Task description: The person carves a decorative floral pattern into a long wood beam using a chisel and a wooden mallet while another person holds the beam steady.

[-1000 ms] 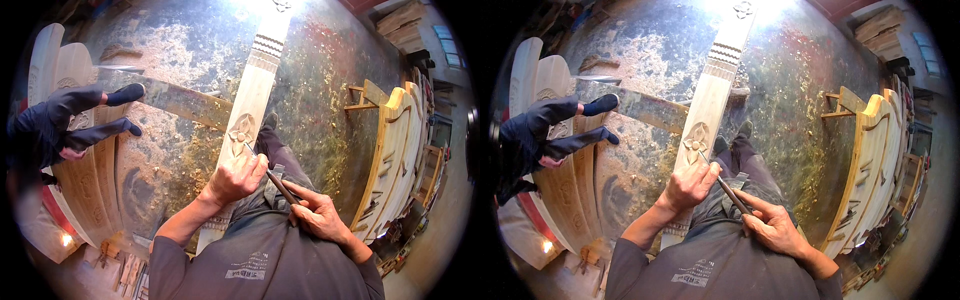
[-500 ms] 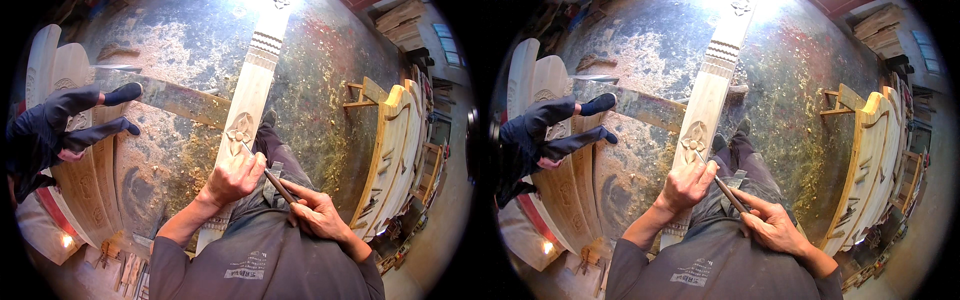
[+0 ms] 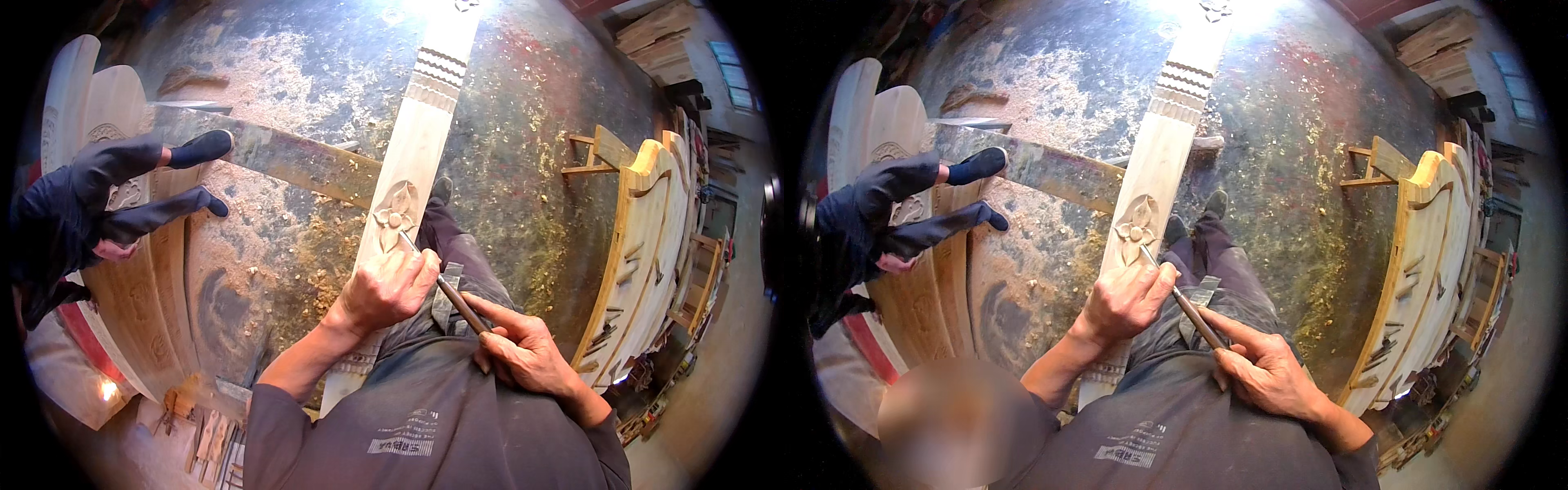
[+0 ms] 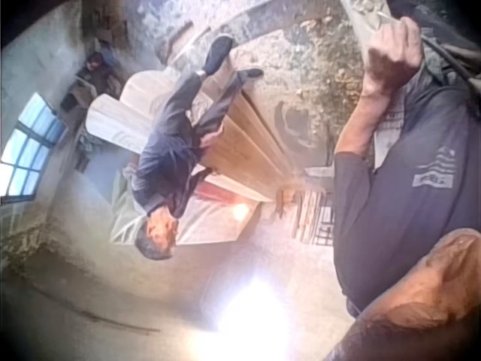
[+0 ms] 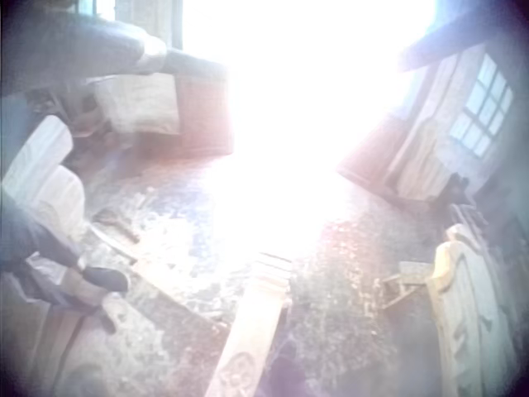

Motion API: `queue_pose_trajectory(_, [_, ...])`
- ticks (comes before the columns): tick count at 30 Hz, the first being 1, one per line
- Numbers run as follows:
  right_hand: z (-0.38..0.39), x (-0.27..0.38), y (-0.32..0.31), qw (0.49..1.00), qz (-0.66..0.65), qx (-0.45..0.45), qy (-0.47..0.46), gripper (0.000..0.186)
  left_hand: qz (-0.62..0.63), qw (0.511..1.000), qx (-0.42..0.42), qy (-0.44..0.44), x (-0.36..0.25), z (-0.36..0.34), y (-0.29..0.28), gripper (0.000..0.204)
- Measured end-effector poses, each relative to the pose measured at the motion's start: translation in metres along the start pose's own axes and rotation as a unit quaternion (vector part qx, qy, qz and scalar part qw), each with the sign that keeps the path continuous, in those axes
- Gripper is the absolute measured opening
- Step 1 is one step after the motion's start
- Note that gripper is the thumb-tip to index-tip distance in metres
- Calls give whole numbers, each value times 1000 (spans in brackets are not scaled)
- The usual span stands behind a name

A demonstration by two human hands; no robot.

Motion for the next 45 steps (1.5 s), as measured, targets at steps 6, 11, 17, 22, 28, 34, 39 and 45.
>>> queue_pose_trajectory(6, [0,1,0,1000,7,5,6,58,-3,1000,5,-4,0,2,2,21])
queue_pose_trajectory(11, [-1,0,1,1000,13,12,-3,58,4,1000,7,-8,0,0,0,20])
queue_pose_trajectory(17, [0,-5,6,999,26,2,-19,59,32,999,-1,-5,1,-1,-1,15])
queue_pose_trajectory(22, [-2,-14,5,1000,14,-3,-21,59,27,1000,-15,1,1,-1,1,12])
queue_pose_trajectory(28, [-4,-21,3,1000,-3,3,-30,60,22,1000,-21,-3,0,-2,1,10])
queue_pose_trajectory(34, [-9,-34,-2,999,-26,14,-46,60,1,1000,-18,-5,-2,-1,2,8])
queue_pose_trajectory(39, [-9,-30,1,999,-2,2,-35,61,-1,1000,-14,-11,-2,-2,3,8])
queue_pose_trajectory(45, [-12,-30,5,1000,-10,-10,-19,60,-15,1000,-10,-21,-3,-1,4,7])
Point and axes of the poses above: each hand's wrist, its own z-axis away from the middle knuckle, its own y-axis out of the palm, x = y × z, the point moved 5 cm from there along -z, towards the middle knuckle, and after that the axes turned 14 degrees about -z, right-handed, at the moved point
